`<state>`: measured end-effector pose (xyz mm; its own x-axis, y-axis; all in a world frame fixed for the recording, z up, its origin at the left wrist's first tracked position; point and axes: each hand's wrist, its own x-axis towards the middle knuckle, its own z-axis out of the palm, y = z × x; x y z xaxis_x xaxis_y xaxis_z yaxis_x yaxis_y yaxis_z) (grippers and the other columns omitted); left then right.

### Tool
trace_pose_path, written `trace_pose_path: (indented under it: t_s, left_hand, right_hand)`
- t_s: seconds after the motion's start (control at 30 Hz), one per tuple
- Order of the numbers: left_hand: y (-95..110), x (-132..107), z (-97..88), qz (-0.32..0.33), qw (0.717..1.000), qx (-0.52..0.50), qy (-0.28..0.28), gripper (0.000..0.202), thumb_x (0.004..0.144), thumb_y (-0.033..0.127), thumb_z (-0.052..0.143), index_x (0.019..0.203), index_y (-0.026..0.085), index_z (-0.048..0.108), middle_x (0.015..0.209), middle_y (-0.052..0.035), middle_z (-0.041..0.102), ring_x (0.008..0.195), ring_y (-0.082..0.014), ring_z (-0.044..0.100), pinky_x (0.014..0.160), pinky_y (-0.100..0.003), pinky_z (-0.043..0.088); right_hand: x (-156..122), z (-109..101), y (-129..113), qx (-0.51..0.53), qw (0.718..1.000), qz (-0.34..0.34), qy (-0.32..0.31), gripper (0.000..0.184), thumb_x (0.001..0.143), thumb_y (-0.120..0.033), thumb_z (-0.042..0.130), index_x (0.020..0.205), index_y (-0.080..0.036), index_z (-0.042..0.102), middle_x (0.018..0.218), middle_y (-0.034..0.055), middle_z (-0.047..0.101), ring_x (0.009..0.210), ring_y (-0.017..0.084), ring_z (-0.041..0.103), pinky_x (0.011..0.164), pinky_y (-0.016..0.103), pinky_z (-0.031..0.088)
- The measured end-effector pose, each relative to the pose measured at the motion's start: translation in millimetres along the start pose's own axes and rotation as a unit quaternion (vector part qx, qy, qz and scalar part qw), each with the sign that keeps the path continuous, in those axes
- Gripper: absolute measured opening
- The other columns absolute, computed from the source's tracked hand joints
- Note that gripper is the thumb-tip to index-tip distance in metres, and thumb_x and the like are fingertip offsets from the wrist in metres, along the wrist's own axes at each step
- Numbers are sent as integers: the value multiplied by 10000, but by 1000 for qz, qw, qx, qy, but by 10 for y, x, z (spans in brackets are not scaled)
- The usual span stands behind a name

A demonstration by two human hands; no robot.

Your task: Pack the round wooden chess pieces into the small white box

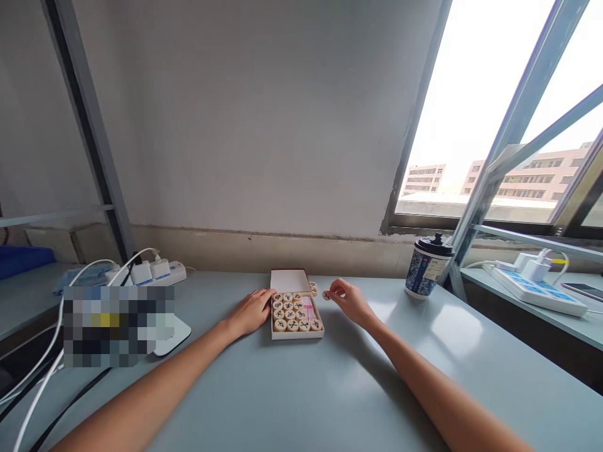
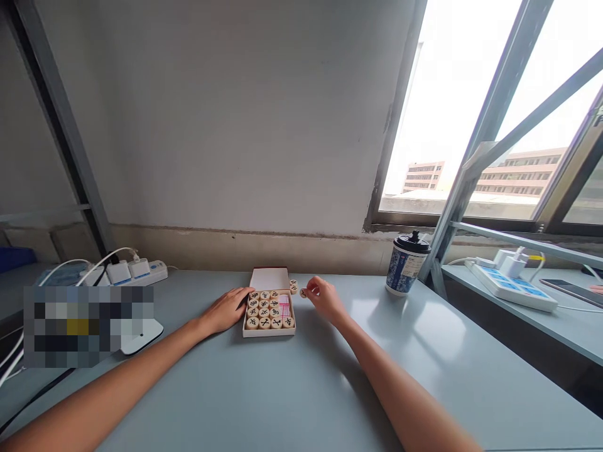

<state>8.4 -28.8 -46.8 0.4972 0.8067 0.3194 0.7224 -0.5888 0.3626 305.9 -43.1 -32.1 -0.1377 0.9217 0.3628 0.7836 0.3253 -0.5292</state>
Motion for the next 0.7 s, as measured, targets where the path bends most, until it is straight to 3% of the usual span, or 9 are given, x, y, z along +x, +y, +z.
trace_pose_path:
  t_s: [0.2, 0.7]
  left_hand:
    - [9, 1, -6, -5, 1000, -1, -2, 312, 951, 317, 550, 1228, 177, 567, 1266, -104, 577, 1106, -236, 586, 953, -470, 494]
    - [9, -1, -7, -5, 1000, -3, -2, 304, 952, 317, 548, 1220, 177, 572, 1261, -102, 580, 1100, -233, 588, 949, -465, 496]
  right_hand:
    - [12, 63, 170, -59, 997, 50, -6, 234, 955, -357, 553, 1028, -145, 621, 995, 48, 647, 850, 157, 632, 773, 349, 540]
    - [-47, 58, 23, -63, 992, -47, -98, 258, 968, -342, 532, 1144, -172, 614, 1112, 70, 645, 980, 191, 629, 901, 418, 507]
